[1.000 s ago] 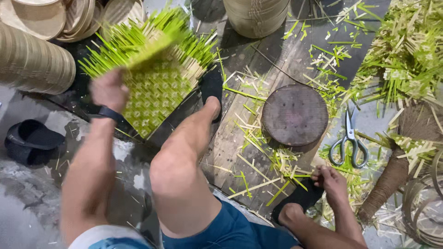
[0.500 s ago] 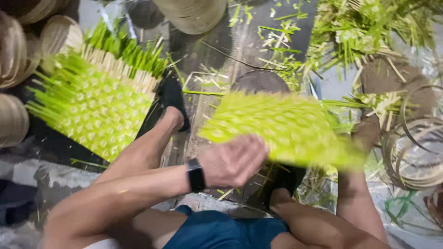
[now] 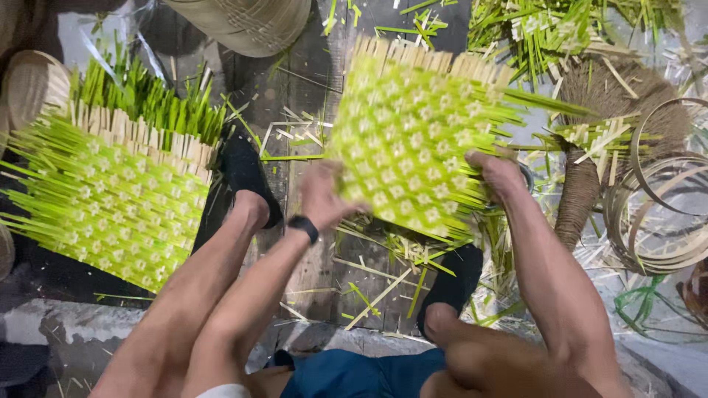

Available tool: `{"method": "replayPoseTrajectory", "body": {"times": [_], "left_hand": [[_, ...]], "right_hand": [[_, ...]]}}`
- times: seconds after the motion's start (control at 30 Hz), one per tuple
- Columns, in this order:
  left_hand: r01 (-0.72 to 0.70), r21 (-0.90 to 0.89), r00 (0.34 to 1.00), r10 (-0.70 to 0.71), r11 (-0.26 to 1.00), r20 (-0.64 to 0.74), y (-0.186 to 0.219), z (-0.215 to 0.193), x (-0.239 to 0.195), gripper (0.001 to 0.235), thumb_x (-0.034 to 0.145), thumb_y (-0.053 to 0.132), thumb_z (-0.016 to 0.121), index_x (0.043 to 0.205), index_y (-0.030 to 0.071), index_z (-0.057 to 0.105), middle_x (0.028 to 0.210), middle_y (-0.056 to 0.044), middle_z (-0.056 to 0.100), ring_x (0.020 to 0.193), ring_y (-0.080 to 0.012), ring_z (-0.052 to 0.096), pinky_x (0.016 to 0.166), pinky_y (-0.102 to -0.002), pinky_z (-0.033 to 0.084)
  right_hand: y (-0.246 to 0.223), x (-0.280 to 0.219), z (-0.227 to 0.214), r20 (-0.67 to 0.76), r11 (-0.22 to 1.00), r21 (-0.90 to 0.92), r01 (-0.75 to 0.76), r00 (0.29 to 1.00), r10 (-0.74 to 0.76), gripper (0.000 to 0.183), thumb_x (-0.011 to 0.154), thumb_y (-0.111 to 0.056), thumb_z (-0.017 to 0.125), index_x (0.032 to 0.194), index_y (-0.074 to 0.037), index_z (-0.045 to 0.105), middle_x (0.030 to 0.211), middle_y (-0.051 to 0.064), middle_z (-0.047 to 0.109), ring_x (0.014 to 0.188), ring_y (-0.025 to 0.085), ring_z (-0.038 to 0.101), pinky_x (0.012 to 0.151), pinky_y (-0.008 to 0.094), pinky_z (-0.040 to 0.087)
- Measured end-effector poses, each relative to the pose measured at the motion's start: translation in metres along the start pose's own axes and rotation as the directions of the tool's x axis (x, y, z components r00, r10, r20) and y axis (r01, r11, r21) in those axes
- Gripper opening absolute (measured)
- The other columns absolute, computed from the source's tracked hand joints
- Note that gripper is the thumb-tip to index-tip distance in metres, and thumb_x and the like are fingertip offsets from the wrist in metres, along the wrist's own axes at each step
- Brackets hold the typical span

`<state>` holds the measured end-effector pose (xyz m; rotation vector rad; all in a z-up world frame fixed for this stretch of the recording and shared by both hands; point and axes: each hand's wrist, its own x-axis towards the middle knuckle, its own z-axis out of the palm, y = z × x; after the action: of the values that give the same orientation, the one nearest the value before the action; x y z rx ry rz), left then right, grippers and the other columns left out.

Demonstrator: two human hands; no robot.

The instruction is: The person trims the edges of a woven bamboo mat using shears. They place a circular template on the mat, cut around it, and stack the finished pieces.

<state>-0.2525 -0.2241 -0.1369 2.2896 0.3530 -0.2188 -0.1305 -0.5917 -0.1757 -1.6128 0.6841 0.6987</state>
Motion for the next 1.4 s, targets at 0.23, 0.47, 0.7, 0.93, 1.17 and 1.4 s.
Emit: {"method": "replayPoseTrajectory", "body": {"times": [0.23,0.47,0.7,0.93,1.17,1.4], "left_hand": [[0.317,-0.3,0.948,-0.308,0.9,0.081,-0.075,0.008,0.087,0.064,0.074,0.036,0.091,0.118,-0.006,0.071,0.111,-0.017,0.075,0.094,-0.0218,0.068,0.082,-0.034,0.055],[0.366,-0.382,0.931,-0.335,0.849,0.145,-0.124,0.024,0.081,0.062,0.065,0.023,0.098,0.113,0.003,0.065,0.101,-0.005,0.074,0.087,-0.013,0.072,0.079,-0.028,0.057],[0.467,-0.366,0.884,-0.417,0.805,0.21,-0.116,0.012,0.073,0.03,0.07,0.017,0.092,0.091,0.007,0.073,0.086,0.0,0.072,0.069,-0.0094,0.062,0.064,-0.029,0.051],[0.421,-0.536,0.907,-0.351,0.732,0.232,-0.079,0.005,0.069,0.047,0.07,0.014,0.09,0.108,0.003,0.065,0.09,-0.001,0.072,0.075,-0.0133,0.067,0.068,-0.032,0.055],[-0.358,0.121,0.788,0.369,0.926,-0.493,0.056,-0.05,0.051,0.062,0.09,0.026,0.088,0.137,-0.004,0.061,0.126,-0.021,0.066,0.114,-0.0282,0.064,0.097,-0.041,0.054],[0.292,-0.94,0.942,0.114,0.176,0.314,0.196,-0.022,0.019,0.055,0.089,0.053,0.044,0.124,0.015,0.061,0.107,-0.007,0.075,0.094,-0.0185,0.073,0.079,-0.033,0.061]], "right_hand": [[-0.014,0.006,0.004,0.127,0.99,-0.123,0.064,0.991,-0.048,0.026,0.088,-0.021,0.078,0.111,-0.01,0.072,0.093,0.003,0.072,0.072,0.017,0.062,0.06,0.034,0.048],[-0.006,0.017,0.003,0.245,0.984,0.006,0.175,0.954,-0.171,0.038,0.081,-0.019,0.08,0.117,-0.007,0.074,0.102,0.003,0.078,0.085,0.014,0.073,0.075,0.03,0.06],[0.021,0.027,-0.116,-0.496,0.847,-0.36,0.391,0.688,-0.529,0.032,0.094,-0.028,0.077,0.113,-0.003,0.074,0.097,0.007,0.075,0.087,0.016,0.069,0.081,0.032,0.056],[0.051,-0.004,-0.273,-0.334,0.219,-0.942,-0.256,0.628,-0.703,0.027,0.095,-0.033,0.075,0.103,-0.007,0.077,0.101,0.015,0.066,0.099,0.031,0.061,0.094,0.051,0.042],[-0.048,-0.14,-0.25,-0.057,0.399,-0.834,0.382,0.66,-0.749,0.017,0.099,-0.014,0.068,0.113,-0.009,0.077,0.099,0.013,0.073,0.089,0.027,0.069,0.08,0.046,0.057],[-0.156,-0.247,-0.156,0.434,0.74,0.315,0.595,0.603,-0.669,0.011,0.111,-0.009,0.058,0.112,0.0,0.064,0.106,0.015,0.071,0.106,0.029,0.073,0.102,0.054,0.061]]}}
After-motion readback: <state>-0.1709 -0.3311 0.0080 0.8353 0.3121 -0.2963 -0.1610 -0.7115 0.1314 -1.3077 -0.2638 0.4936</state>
